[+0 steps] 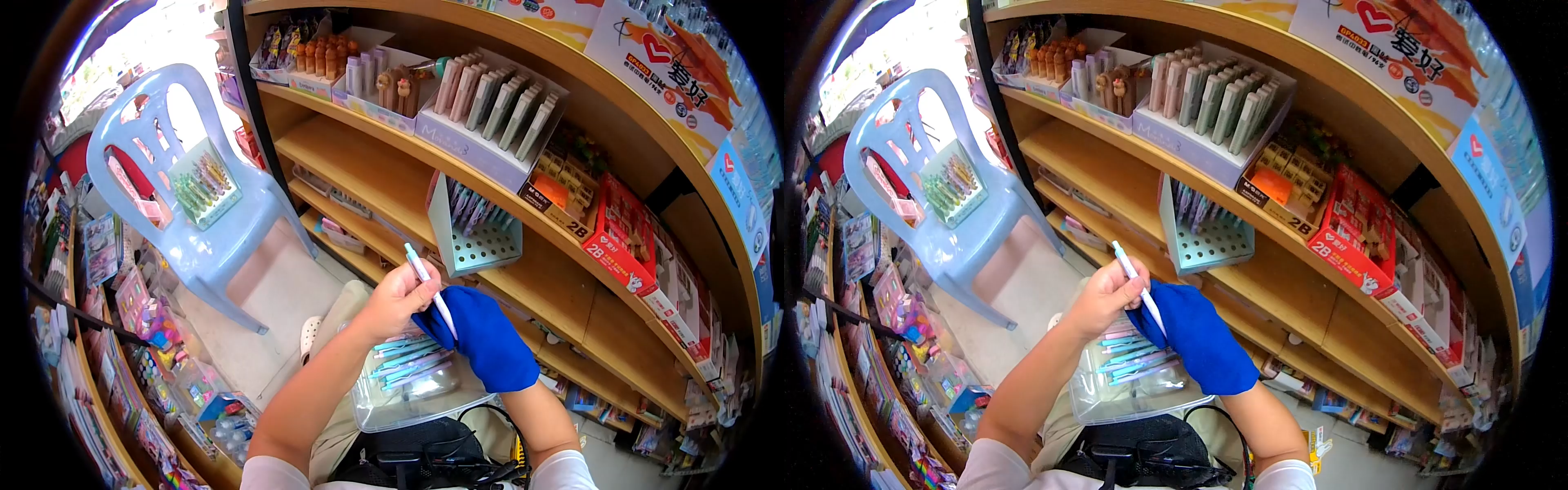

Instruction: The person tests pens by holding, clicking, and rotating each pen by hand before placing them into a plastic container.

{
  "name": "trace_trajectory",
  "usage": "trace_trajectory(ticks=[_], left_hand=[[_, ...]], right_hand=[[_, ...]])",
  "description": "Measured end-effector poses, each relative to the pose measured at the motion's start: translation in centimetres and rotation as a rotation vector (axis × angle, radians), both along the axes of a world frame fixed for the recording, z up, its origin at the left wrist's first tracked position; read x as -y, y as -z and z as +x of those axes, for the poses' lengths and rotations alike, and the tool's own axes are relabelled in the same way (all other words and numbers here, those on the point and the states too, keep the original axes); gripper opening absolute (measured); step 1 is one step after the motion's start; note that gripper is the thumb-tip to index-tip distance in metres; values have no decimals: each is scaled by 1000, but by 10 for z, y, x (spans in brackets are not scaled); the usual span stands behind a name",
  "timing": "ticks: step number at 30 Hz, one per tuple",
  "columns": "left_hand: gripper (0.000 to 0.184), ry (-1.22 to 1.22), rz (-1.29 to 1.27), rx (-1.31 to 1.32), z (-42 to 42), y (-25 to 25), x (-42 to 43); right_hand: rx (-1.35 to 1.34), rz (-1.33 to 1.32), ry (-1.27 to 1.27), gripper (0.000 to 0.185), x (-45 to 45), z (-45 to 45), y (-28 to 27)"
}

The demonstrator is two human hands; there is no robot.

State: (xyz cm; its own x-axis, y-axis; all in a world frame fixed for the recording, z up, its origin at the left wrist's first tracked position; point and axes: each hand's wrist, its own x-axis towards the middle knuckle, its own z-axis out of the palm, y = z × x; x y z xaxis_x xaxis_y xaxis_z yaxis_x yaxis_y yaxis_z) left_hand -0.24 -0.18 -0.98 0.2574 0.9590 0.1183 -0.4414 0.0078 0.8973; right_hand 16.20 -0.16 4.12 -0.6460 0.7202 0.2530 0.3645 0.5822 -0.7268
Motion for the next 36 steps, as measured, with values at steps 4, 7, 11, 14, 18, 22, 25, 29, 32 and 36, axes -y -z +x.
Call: trace_trajectory(ticks=[4, 7, 11, 14, 18, 22, 25, 29, 32, 36], left_hand=[[16, 4, -5, 78, -5, 1, -1], [16, -13, 0, 83, -5, 2, -2], [14, -97, -11, 42, -3, -3, -1], [13, -157, -37, -29, -1, -5, -1], [11, -220, -8, -131, 6, -6, 0], [11, -187, 61, -135, 11, -5, 0], [11, -146, 48, -142, 11, -6, 2], [12, -81, 160, -149, 17, 2, 4], [14, -57, 28, -59, 5, -1, 4], [13, -78, 13, 41, -1, -3, 3]], right_hand=[[-20, 118, 51, 15, 4, 0, 4], [-22, -126, 26, 14, 6, 1, -6], [86, 75, 57, 13, 8, -4, -2], [251, 88, 89, 11, 0, -12, 19], [193, 384, 81, 15, 1, -6, 33], [288, 310, 193, 16, 5, -7, 31], [342, 186, 231, 15, 3, -8, 36], [-87, -277, 132, 14, -3, 0, 22], [-13, -327, 124, 14, -1, -3, 7], [-14, -208, 72, 14, -6, -4, 20]])
